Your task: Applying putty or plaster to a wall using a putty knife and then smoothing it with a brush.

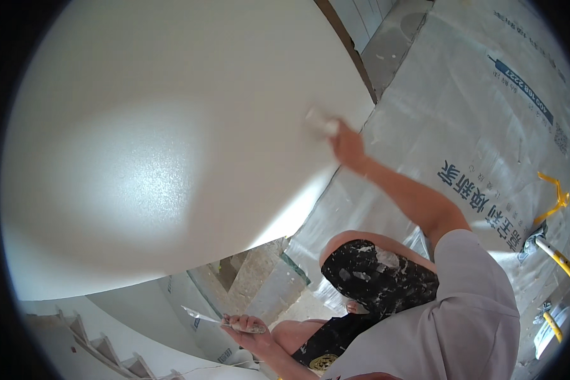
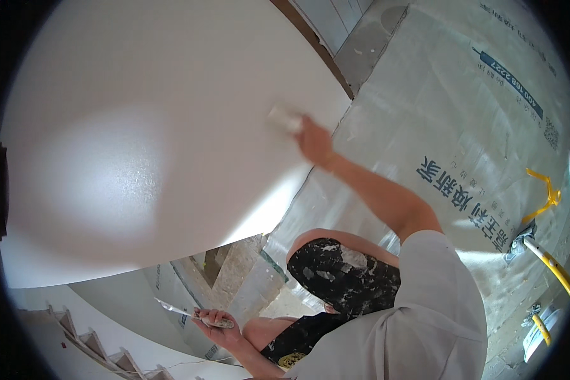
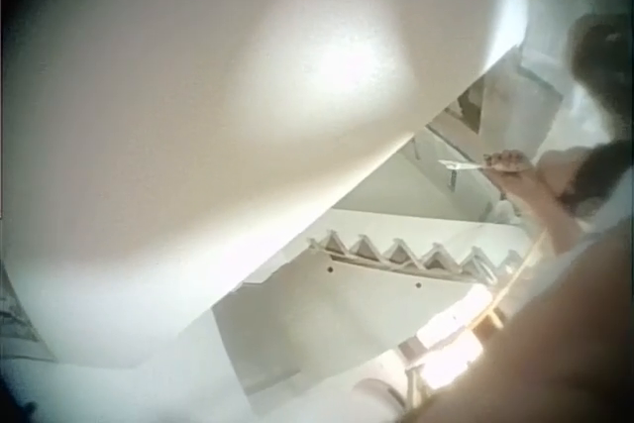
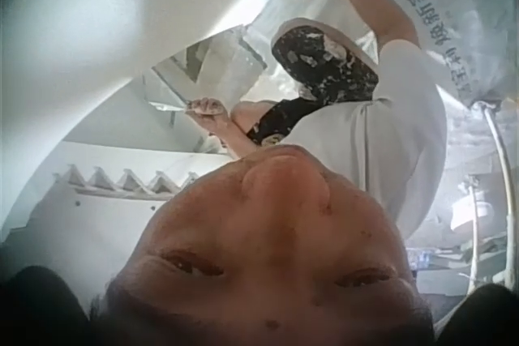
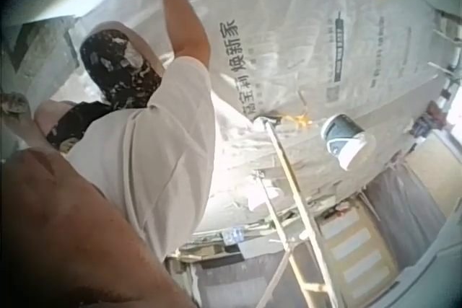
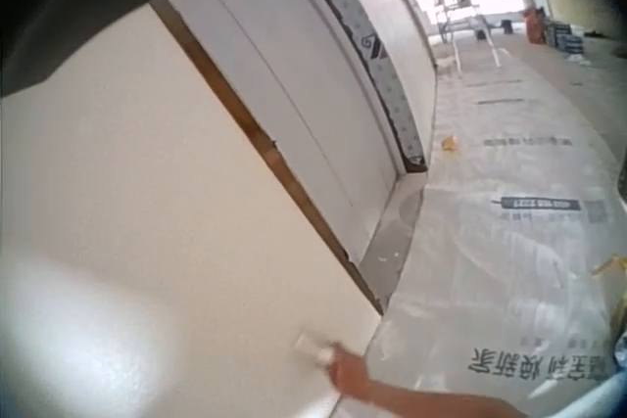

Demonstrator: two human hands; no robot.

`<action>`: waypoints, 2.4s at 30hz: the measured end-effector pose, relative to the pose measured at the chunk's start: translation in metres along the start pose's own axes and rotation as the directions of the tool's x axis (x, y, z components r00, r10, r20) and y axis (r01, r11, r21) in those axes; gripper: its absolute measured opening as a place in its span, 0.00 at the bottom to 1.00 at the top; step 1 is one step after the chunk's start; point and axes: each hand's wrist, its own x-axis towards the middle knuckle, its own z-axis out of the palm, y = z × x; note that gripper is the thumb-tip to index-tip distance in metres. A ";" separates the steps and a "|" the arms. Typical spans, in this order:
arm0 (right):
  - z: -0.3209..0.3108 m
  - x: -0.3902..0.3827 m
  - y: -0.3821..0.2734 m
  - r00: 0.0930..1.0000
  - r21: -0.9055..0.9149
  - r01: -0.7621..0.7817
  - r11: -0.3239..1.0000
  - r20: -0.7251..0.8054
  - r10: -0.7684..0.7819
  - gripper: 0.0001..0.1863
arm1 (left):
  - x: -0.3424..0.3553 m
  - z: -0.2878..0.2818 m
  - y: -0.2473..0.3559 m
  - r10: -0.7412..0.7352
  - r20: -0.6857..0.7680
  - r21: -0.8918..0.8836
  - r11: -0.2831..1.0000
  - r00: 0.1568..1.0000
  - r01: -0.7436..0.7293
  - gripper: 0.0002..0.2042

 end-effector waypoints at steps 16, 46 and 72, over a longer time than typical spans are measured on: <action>-0.076 0.126 -0.001 0.843 -0.386 0.338 0.858 -0.280 -0.459 0.22 | 0.004 -0.011 0.002 0.050 -0.006 0.026 0.998 0.999 -0.050 0.14; -0.007 -0.005 -0.143 0.611 -0.191 0.739 0.646 0.592 -0.525 0.16 | -0.020 -0.026 0.027 0.229 0.028 -0.116 0.968 0.973 -0.224 0.18; 0.079 -0.109 -0.299 0.463 0.256 0.808 0.531 0.283 -0.840 0.20 | -0.036 -0.036 0.034 0.180 0.100 -0.215 0.964 0.978 -0.156 0.18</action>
